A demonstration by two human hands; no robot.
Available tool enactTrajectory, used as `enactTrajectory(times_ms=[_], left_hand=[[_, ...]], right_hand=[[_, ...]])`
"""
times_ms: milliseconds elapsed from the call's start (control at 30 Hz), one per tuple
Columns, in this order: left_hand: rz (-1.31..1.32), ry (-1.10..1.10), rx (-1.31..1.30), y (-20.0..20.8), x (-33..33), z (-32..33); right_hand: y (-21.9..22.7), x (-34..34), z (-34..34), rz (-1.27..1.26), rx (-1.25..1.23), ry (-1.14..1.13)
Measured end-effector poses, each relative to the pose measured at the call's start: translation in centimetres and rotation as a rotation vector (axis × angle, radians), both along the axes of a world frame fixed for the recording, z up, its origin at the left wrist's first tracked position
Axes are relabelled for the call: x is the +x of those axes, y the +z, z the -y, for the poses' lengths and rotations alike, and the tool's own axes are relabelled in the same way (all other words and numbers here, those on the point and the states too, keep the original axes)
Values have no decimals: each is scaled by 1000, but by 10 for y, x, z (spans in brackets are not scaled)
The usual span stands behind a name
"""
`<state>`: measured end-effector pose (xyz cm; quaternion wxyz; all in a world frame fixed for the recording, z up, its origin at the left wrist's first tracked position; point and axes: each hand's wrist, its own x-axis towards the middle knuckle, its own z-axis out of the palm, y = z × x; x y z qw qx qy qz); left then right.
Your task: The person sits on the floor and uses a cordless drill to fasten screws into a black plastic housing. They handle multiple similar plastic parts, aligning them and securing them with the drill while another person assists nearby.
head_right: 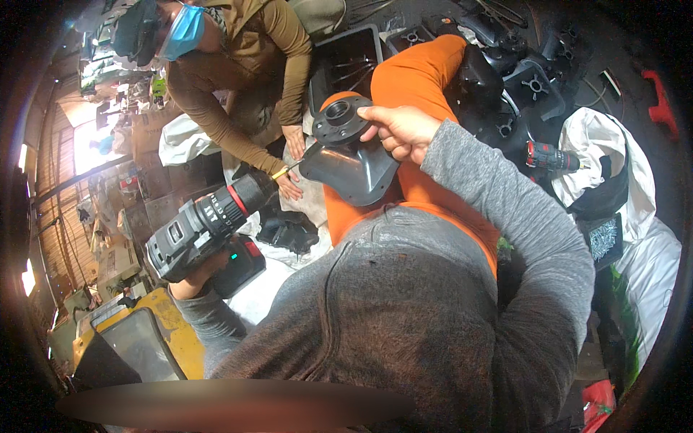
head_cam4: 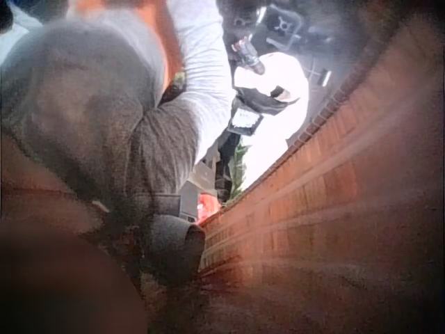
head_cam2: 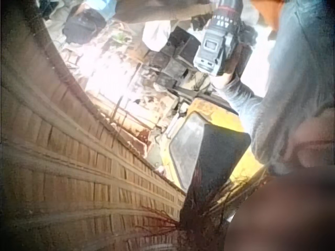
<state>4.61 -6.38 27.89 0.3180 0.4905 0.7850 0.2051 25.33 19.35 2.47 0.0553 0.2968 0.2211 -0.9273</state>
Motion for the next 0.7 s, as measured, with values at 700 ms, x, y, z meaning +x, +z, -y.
enactTrajectory(times_ms=[700], left_hand=[[161, 118, 101, -27, 0, 4]], right_hand=[[20, 9, 24, -15, 318, -200]])
